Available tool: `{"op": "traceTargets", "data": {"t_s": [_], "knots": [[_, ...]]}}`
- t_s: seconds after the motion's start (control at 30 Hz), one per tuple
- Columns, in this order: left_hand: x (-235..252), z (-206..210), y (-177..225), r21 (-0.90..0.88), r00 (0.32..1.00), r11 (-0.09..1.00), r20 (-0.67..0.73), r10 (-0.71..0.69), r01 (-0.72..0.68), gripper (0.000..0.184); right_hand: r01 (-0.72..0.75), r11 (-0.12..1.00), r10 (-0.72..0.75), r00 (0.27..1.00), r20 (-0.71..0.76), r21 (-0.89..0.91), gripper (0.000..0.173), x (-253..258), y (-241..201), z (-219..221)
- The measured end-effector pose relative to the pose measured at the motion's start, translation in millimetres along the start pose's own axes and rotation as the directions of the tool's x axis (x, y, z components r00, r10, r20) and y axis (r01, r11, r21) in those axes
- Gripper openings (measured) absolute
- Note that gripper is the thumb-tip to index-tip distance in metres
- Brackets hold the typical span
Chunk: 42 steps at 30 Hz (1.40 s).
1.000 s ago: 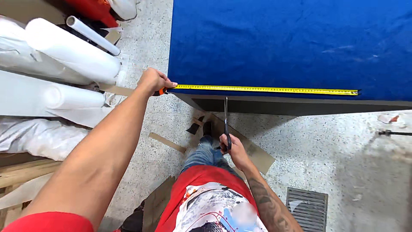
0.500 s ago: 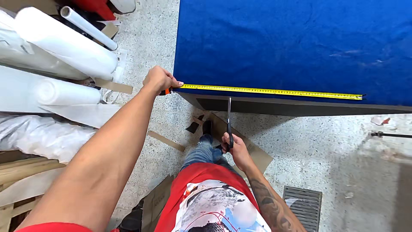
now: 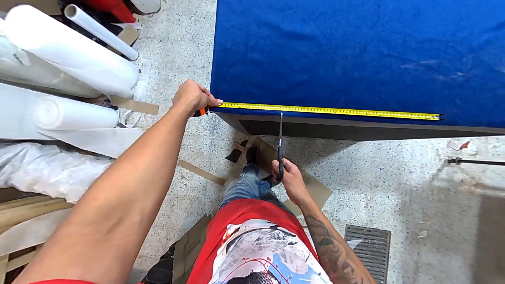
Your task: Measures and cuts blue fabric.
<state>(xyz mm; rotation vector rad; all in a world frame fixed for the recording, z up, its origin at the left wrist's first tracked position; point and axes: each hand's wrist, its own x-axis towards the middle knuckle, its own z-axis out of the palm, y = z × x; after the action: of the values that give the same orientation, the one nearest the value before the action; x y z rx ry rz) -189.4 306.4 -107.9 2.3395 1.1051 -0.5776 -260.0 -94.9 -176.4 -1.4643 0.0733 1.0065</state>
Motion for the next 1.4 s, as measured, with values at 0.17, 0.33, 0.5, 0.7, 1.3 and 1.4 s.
{"op": "traceTargets", "data": {"t_s": [0.17, 0.33, 0.5, 0.7, 1.3, 1.4], "knots": [[0, 0, 0, -0.005, 1.0, 1.0, 0.0, 0.007, -0.007, 0.04, -0.01, 1.0, 0.01, 1.0, 0.004, -0.001, 0.044, 5, 0, 1], [-2, -1, 1, -0.027, 1.0, 1.0, 0.005, 0.012, -0.012, 0.04, -0.004, 1.0, 0.004, 1.0, -0.013, -0.003, 0.044, 5, 0, 2], [-1, -1, 0, -0.02, 1.0, 1.0, 0.014, 0.009, -0.009, 0.039, -0.001, 1.0, 0.001, 1.0, -0.014, 0.004, 0.044, 6, 2, 2], [-1, -1, 0, -0.016, 1.0, 1.0, 0.012, 0.0, 0.001, 0.04, 0.009, 1.0, -0.009, 1.0, -0.02, 0.001, 0.043, 7, 2, 0], [2, -9, 2, -0.142, 0.992, 0.99, 0.125, 0.009, 0.009, 0.035, 0.023, 0.999, -0.023, 1.0, -0.017, 0.032, 0.042, 11, 1, 5], [-8, -25, 4, -0.224, 0.979, 0.974, 0.202, 0.024, 0.023, 0.035, 0.009, 1.0, -0.009, 1.0, -0.023, 0.004, 0.039, 11, -2, 5]]}}
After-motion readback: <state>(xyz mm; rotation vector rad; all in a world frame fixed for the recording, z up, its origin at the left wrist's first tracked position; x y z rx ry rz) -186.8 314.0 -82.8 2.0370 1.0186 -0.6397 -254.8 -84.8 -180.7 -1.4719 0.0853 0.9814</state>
